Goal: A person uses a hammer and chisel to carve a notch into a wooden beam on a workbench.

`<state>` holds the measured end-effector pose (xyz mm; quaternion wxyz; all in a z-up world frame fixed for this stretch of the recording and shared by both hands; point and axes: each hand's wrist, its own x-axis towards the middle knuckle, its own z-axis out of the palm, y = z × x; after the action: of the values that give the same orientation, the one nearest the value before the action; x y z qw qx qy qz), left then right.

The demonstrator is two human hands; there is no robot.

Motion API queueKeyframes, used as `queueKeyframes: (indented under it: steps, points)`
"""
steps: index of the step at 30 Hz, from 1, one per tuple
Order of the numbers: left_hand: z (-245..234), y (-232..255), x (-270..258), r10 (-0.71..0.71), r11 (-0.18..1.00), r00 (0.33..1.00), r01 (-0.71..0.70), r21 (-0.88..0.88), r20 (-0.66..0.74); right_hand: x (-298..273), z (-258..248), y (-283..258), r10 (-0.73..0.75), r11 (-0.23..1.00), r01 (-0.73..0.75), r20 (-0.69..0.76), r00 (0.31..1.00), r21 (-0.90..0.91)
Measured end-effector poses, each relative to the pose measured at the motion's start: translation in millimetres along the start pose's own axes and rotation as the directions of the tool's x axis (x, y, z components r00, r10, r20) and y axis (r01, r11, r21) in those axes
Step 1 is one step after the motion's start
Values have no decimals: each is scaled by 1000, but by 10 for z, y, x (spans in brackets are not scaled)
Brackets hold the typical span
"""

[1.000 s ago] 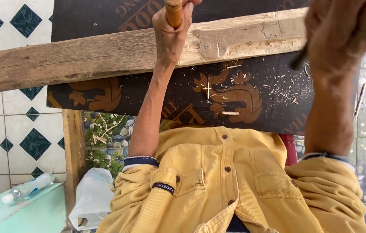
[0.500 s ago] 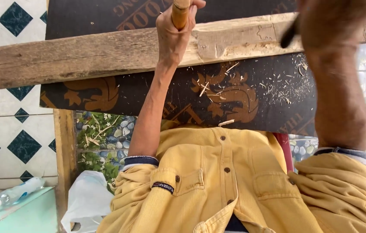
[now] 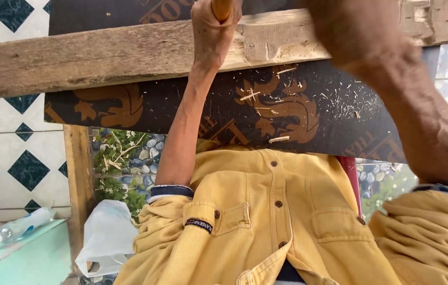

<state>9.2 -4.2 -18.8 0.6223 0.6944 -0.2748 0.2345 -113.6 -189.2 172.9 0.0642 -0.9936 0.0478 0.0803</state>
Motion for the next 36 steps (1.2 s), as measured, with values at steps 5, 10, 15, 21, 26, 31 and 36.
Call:
queueKeyframes:
  steps: [5,10,15,21,26,31,36]
  points:
    - [17,-200,13,79,995,997,-78,-56,9,-189,224,86,-560,785,614,-326,761,84]
    - [13,-187,-135,-120,981,993,119,-156,-1,-548,960,541,-396,826,471,-276,876,311]
    - [-13,-521,-259,-206,978,975,207,4,-85,-1042,1595,1063,-28,897,60,-80,996,437]
    - [-102,-603,-287,-191,981,975,189,-34,-114,-1402,2006,1550,169,899,-145,-22,985,414]
    - [-285,-588,-230,-185,957,979,159,-243,-87,-1493,1994,1619,190,905,-181,14,982,386]
    - [-575,-467,-151,-181,927,974,123,-354,-135,-1484,1893,1526,182,953,-198,86,979,230]
    - [-780,-278,-57,-393,696,897,146,-703,-203,-1436,1865,1483,174,967,-195,138,975,166]
